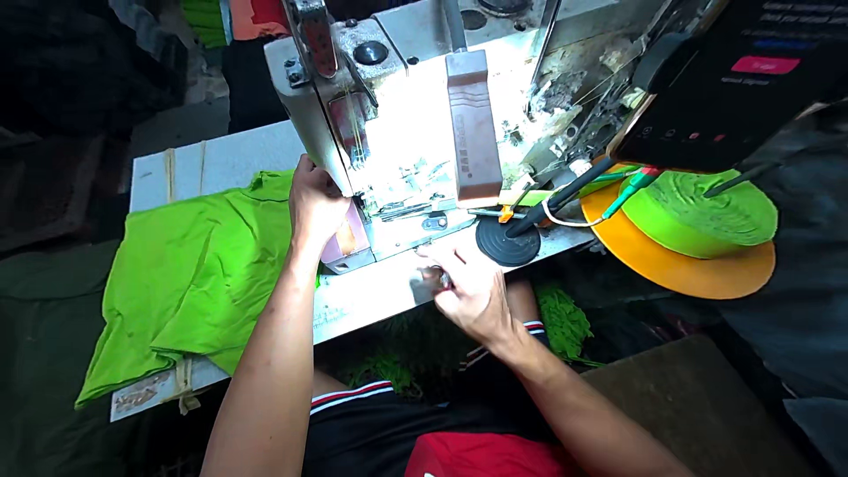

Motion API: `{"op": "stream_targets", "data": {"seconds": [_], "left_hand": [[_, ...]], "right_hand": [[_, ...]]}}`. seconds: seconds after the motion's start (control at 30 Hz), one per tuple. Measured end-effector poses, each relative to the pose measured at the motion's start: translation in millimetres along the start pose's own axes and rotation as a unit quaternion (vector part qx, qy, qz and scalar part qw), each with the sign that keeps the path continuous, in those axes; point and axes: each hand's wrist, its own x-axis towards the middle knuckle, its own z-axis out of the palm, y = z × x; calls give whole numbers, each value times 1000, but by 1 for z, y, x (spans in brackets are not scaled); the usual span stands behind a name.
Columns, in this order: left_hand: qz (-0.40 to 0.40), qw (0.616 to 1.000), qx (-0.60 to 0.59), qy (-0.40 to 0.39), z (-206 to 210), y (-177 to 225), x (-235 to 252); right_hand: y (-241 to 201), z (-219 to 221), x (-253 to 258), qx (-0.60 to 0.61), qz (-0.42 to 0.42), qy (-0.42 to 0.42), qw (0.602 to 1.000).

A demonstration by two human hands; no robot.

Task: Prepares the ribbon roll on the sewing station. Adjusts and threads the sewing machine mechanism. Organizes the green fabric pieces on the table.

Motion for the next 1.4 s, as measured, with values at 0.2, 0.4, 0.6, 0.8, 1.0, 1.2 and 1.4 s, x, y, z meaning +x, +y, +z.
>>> {"op": "stream_targets", "data": {"seconds": [0.2,0.4,0.6,0.8,1.0,1.2,1.4], "left_hand": [[17,1000,-5,7,4,-7,2],[15,1000,-16,5,5,-11,3],[16,1000,-15,5,6,-10,4],[16,1000,-16,9,6,-10,3],[14,1000,-18,7,6,-10,3],[13,1000,-18,4,6,-11,3],[18,1000,-20,11,6,-12,3]], "right_hand": [[9,9,65,-117,-39,-37,992],[-17,-12,46,7,106,-144,984],[-13,-2,40,39,111,-161,980],[-21,14,41,-4,138,-87,987],[-29,23,34,-40,173,-56,983],[-32,31,33,-49,196,-26,979],[-33,40,28,-23,190,12,981]]}}
